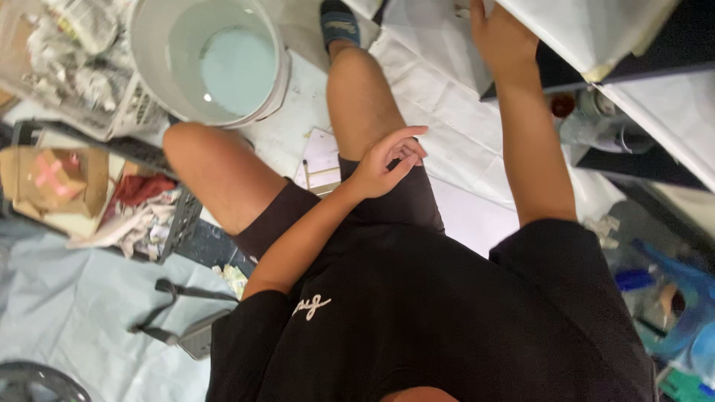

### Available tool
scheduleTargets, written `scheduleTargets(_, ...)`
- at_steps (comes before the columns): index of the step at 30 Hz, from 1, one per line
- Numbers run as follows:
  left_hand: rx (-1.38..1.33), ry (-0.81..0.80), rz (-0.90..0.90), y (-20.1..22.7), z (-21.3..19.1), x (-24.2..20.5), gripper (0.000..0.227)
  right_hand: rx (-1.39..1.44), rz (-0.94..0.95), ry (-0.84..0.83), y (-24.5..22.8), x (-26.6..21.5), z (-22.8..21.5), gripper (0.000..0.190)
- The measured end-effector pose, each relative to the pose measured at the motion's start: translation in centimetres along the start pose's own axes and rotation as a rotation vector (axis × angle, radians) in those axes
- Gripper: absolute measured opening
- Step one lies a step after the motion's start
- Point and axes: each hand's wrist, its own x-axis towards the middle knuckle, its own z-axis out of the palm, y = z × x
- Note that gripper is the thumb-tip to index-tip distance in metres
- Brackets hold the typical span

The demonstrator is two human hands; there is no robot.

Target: The person sits on the floor and repeatedly wraps individual dishes in newspaper. They pick up a dish, wrap it in a sheet of newspaper, and place the wrapped item into a nearby basket. This process is repeated for multiple dishes.

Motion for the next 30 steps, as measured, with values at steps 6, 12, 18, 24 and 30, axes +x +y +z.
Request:
scheduleTargets(6, 0.011, 0.047, 0.008, 2.8, -1.9, 0.1, 0.029, 0.094, -0.399, -0.061, -10.9, -6.4, -7.9, 0.074)
scheduleTargets(12, 0.288, 0.304, 0.017, 10.3, -9.9, -6.3, 0.023, 0.576, -0.782, -0.357, -22.0, -7.8, -12.1, 0.07)
scheduleTargets(18, 0.204, 0.666, 0.152, 13.6, -20.0, -14.0, 0.019, 0.934, -1.0, -0.719, -34.4, -7.2, -10.5, 0.062)
scheduleTargets(24, 0.04, 0.915, 0.079, 11.4, -33.0, -17.5, 0.026, 0.987, -1.075, -0.913, -45.4, -3.5, -4.9, 0.06)
scheduleTargets(30, 0.263, 0.968, -0.207, 3.5, -48.4, -17.1, 0.03, 0.981, -1.14, -0.845, -50.9, 0.3, 1.1, 0.063)
